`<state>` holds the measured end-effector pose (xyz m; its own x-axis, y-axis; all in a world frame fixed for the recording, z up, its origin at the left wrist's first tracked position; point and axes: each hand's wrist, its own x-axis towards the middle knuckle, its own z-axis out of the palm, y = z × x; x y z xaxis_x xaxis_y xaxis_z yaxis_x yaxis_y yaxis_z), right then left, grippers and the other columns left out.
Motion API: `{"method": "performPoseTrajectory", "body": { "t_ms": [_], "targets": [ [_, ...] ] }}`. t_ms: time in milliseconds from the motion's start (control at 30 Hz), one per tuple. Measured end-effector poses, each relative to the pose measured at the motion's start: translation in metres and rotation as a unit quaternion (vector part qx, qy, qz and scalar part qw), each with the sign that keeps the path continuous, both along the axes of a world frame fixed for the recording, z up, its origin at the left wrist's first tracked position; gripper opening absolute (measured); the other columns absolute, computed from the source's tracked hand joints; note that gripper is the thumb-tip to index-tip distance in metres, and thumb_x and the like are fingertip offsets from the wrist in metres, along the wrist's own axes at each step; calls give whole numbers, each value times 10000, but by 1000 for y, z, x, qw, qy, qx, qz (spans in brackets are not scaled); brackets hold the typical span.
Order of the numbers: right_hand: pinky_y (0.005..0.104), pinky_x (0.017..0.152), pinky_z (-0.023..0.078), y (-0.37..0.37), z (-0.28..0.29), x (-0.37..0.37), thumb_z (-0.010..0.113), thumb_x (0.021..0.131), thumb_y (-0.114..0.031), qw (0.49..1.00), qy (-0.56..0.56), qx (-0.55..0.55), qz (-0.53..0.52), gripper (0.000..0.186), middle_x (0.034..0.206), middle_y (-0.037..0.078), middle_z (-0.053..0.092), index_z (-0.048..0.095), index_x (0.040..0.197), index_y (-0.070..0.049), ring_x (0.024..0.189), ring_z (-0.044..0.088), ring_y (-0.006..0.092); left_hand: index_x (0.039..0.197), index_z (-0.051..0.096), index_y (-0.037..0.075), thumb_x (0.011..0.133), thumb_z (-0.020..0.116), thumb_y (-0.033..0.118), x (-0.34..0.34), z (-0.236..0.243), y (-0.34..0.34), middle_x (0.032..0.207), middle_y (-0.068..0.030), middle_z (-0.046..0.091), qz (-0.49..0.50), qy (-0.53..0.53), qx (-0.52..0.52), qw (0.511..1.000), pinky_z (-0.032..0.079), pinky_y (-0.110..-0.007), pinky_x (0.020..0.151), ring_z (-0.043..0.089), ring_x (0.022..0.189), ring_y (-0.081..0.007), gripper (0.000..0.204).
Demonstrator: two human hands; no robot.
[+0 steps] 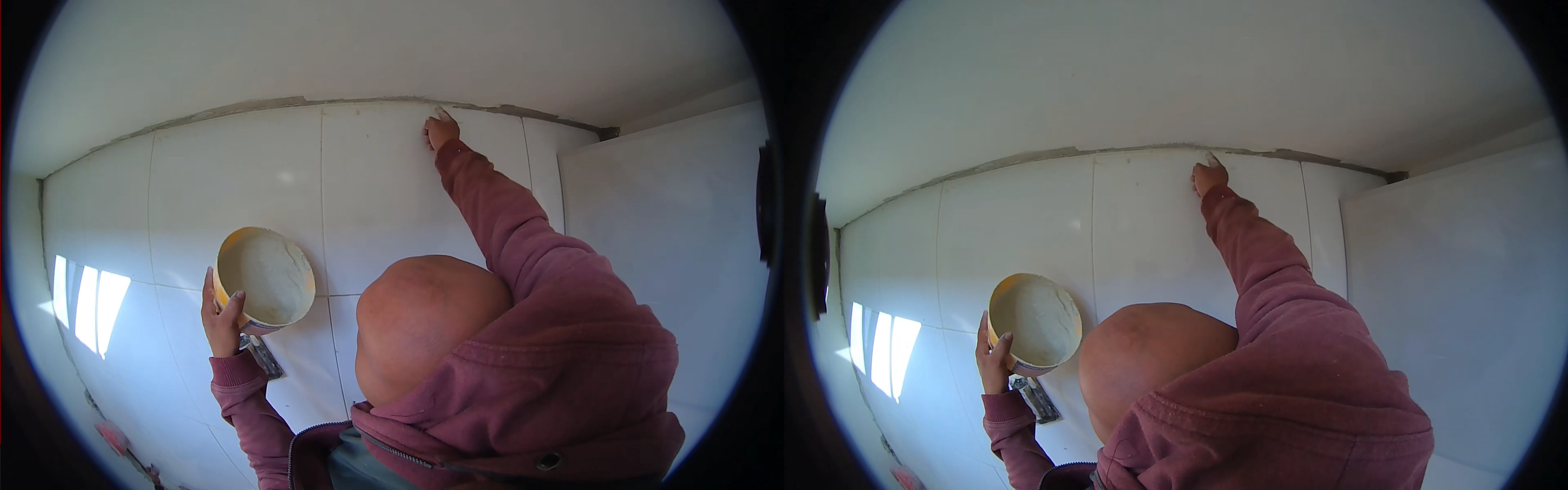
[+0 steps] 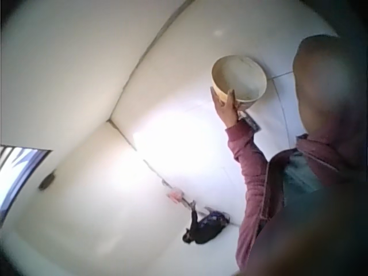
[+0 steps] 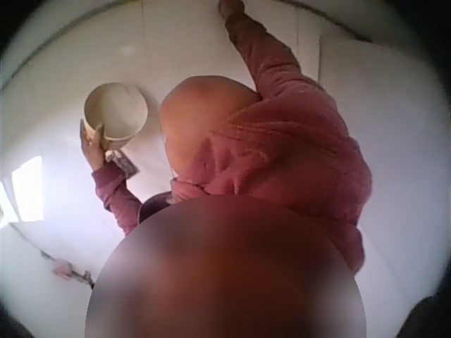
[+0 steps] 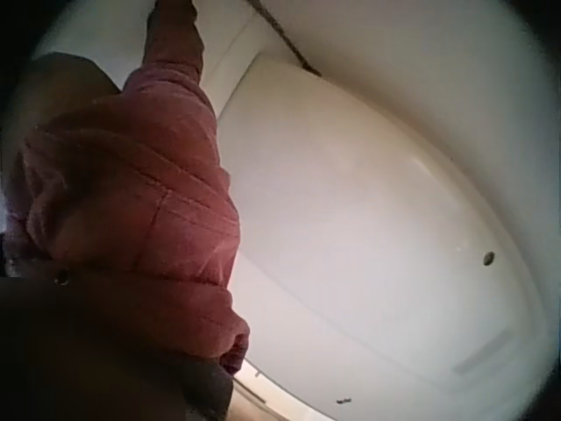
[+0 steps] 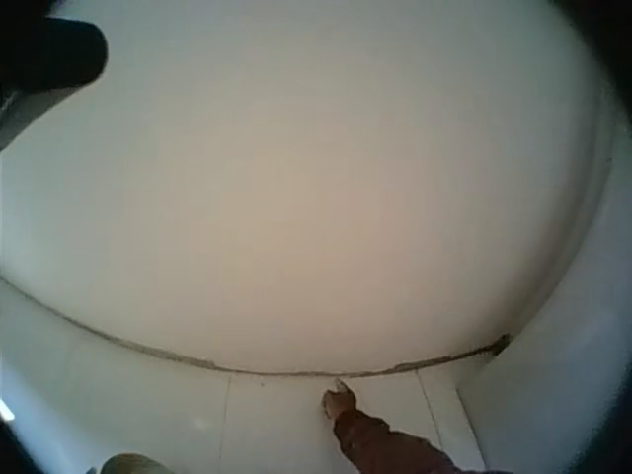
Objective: Apply plaster or joint compound to the seam between floor tiles and the wall base using a spatula and finger.
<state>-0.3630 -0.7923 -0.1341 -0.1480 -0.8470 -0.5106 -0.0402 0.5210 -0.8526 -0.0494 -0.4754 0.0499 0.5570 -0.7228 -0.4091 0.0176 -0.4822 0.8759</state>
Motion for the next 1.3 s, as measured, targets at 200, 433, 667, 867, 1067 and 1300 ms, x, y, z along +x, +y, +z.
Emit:
{"method": "performPoseTrajectory", "body": {
  "t_ms": [200,433,667,867,1067,1300],
  "targets": [
    [330,416,428,-39,-22,-28,462,720,-133,995,-20,99,-22,544,677,109,554,358,1235,9,534,534,209,1281,293,-17,722,535,23,-2,-2,-2,1166,-142,454,-35,-43,3,998,370,-291,888,465,1037,-214,610],
    [352,863,408,-16,7,-56,487,681,-180,896,422,19,137,614,1049,255,529,315,1222,54,990,520,337,1283,289,-21,717,539,19,3,-3,-3,1167,-145,453,-30,-26,6,999,367,-292,891,466,1035,-213,620],
    [293,336,322,-38,-27,-42,489,629,-114,988,76,119,61,586,486,65,474,391,1190,24,373,423,149,1285,282,-23,716,538,16,4,-2,-2,1175,-146,448,-22,-5,6,1000,362,-298,897,464,1041,-218,625],
    [283,344,340,-39,-76,-55,472,648,-93,986,137,-90,-32,671,499,63,485,307,1297,-48,383,440,148,1280,292,-24,719,538,19,1,0,-11,1166,-147,457,-43,-22,9,999,360,-297,900,469,1034,-218,613],
    [267,336,331,-2,-24,-41,459,663,-82,994,107,-23,-25,662,508,50,484,302,1307,-85,375,416,137,1276,300,-24,715,551,23,8,-5,-1,1154,-145,465,-21,1,-8,1000,363,-296,896,473,1026,-215,616],
    [292,359,365,-25,-22,-37,460,683,-102,991,-93,20,-97,561,559,78,507,406,1238,-41,396,428,151,1276,301,-22,714,547,23,9,-7,-7,1156,-146,465,-37,-19,14,999,363,-295,896,473,1028,-212,616]
  ]
}}
